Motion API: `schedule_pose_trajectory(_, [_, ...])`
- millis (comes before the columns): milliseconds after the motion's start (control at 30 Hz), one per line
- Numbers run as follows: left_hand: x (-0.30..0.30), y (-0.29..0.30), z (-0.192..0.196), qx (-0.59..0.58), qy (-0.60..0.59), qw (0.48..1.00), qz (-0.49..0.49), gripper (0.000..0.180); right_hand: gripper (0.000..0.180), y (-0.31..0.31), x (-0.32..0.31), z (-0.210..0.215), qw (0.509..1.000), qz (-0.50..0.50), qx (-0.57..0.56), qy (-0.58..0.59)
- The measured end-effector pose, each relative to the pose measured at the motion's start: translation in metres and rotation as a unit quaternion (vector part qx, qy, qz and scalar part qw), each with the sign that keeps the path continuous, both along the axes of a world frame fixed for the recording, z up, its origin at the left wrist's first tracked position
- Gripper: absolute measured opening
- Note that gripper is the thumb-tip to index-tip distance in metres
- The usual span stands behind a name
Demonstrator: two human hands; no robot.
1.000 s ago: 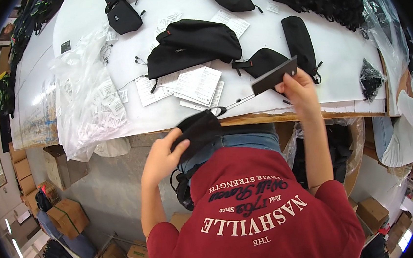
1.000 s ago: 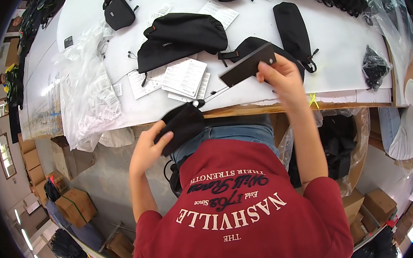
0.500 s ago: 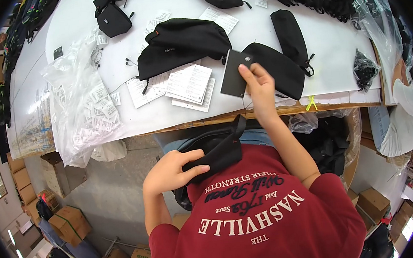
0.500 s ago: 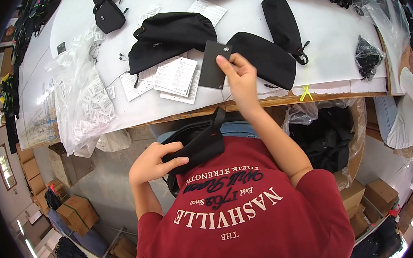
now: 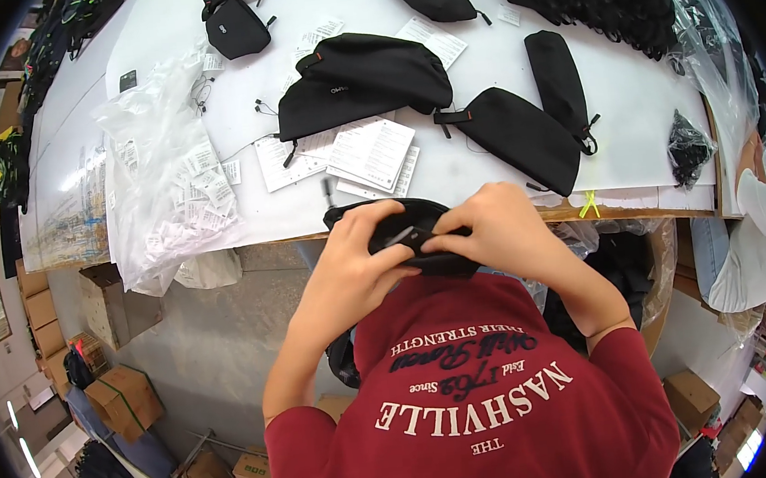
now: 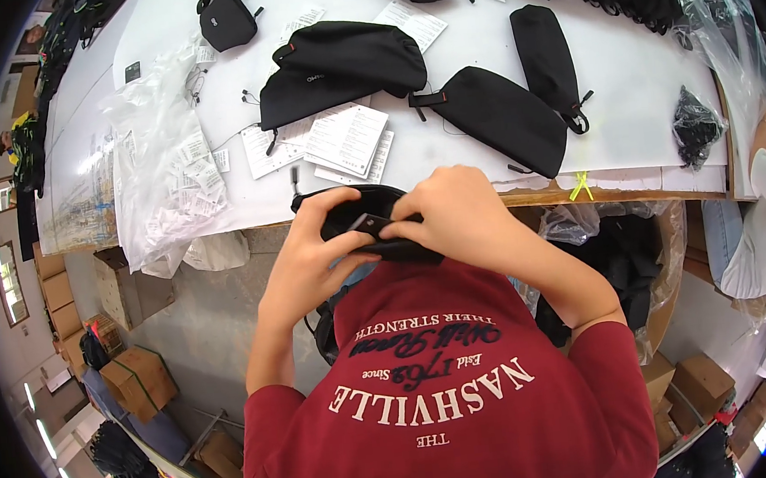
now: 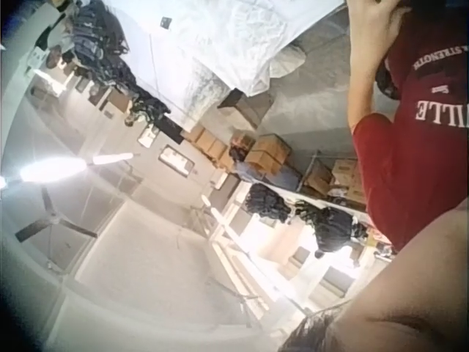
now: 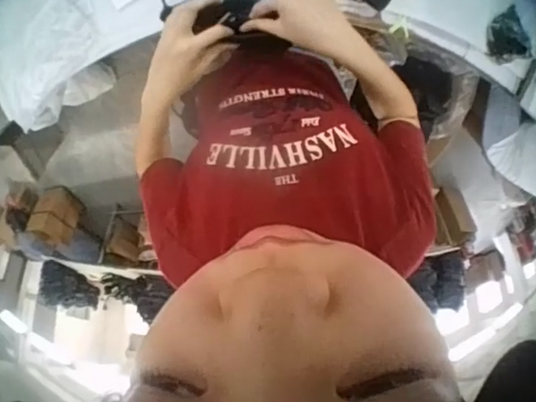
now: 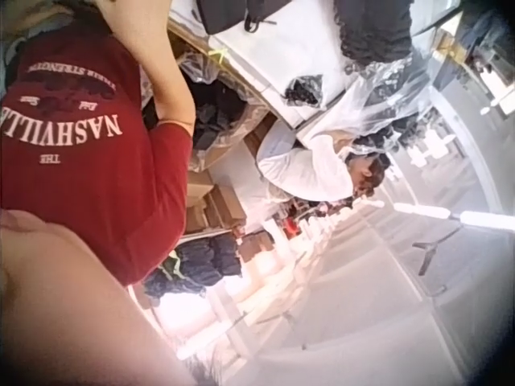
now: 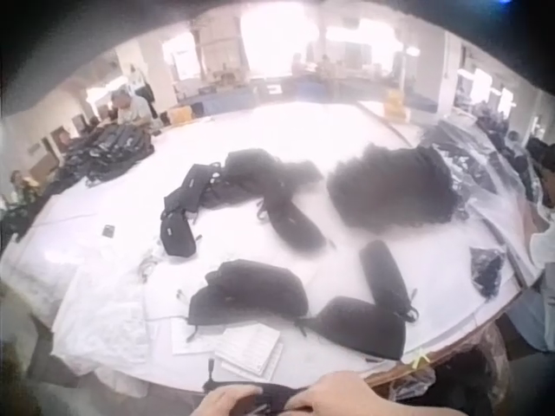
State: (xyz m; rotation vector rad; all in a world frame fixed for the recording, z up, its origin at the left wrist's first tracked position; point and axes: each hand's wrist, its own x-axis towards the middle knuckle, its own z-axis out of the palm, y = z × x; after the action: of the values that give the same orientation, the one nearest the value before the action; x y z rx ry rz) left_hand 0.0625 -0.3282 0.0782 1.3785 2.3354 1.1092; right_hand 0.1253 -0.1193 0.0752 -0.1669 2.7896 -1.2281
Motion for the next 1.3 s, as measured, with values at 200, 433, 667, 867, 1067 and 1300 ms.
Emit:
schedule_pose_trajectory(200, [0.0, -0.003, -0.012, -0.074, 0.006, 0.993, -0.094, 0.018, 0.028, 0.004, 0.01, -0.009, 0.995, 0.078, 0.062, -0.024])
schedule_pose_trajectory(433, [-0.084, -0.029, -0.049, 0.059, -0.149, 0.973, 0.169, 0.015, 0.033, 0.011, 0.019, -0.003, 0.986, 0.138, 0.022, -0.094])
schedule_pose_trajectory(667, [-0.138, -0.104, -0.107, -0.295, 0.286, 0.811, 0.416, 0.025, 0.024, 0.008, 0.021, -0.012, 0.993, 0.118, 0.021, -0.017])
schedule_pose_trajectory(867, [-0.14, -0.109, -0.106, -0.237, 0.314, 0.837, 0.381, 0.016, 0.017, 0.013, 0.018, -0.002, 0.991, 0.091, 0.049, 0.08])
schedule_pose_trajectory(1067, [-0.111, -0.046, -0.035, 0.158, -0.085, 0.894, 0.411, 0.007, 0.016, 0.015, 0.002, 0.0, 0.967, 0.087, 0.141, 0.191])
schedule_pose_trajectory(1300, [-0.05, 0.016, 0.018, 0.035, 0.214, 0.972, 0.094, 0.016, 0.014, 0.017, -0.01, 0.014, 0.95, 0.08, 0.175, 0.247])
